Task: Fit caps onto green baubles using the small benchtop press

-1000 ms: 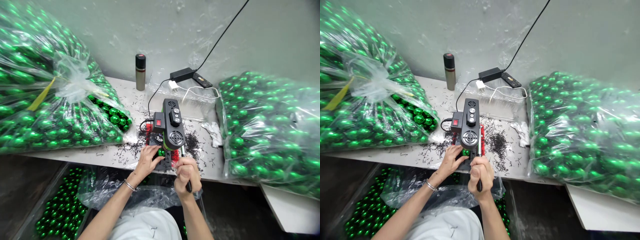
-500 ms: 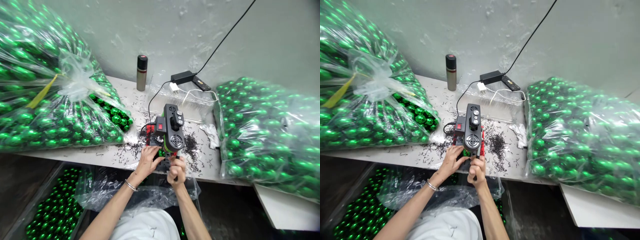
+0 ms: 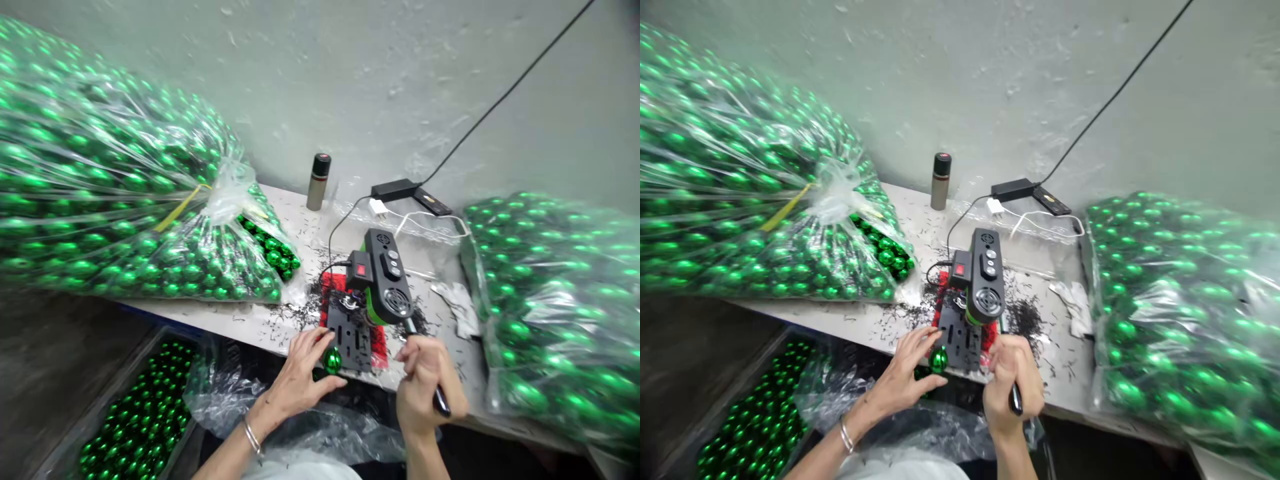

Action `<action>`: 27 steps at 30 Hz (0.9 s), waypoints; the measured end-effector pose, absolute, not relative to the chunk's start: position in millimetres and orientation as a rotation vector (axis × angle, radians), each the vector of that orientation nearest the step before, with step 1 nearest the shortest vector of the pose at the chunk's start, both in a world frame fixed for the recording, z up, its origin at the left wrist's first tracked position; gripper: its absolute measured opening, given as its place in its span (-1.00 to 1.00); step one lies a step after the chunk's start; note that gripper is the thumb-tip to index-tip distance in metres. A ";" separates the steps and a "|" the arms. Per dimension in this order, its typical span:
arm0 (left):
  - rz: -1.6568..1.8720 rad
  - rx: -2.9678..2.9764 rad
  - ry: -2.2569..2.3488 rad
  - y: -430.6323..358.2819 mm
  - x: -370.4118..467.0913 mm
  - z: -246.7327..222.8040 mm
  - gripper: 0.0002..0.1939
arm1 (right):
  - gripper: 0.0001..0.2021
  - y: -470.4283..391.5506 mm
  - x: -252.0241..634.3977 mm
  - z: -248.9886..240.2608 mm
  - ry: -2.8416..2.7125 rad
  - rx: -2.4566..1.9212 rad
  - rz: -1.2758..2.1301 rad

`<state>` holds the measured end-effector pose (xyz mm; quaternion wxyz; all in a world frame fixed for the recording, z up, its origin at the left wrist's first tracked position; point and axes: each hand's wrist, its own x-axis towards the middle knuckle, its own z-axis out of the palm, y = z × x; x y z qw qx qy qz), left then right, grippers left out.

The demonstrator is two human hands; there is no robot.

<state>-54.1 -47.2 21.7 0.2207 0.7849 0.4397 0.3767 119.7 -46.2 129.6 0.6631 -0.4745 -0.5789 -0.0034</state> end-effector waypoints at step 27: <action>0.745 2.059 1.808 85.8 -85.8 86.7 -0.70 | -0.69 -50.9 123.8 103.2 -1.395 -1.021 0.004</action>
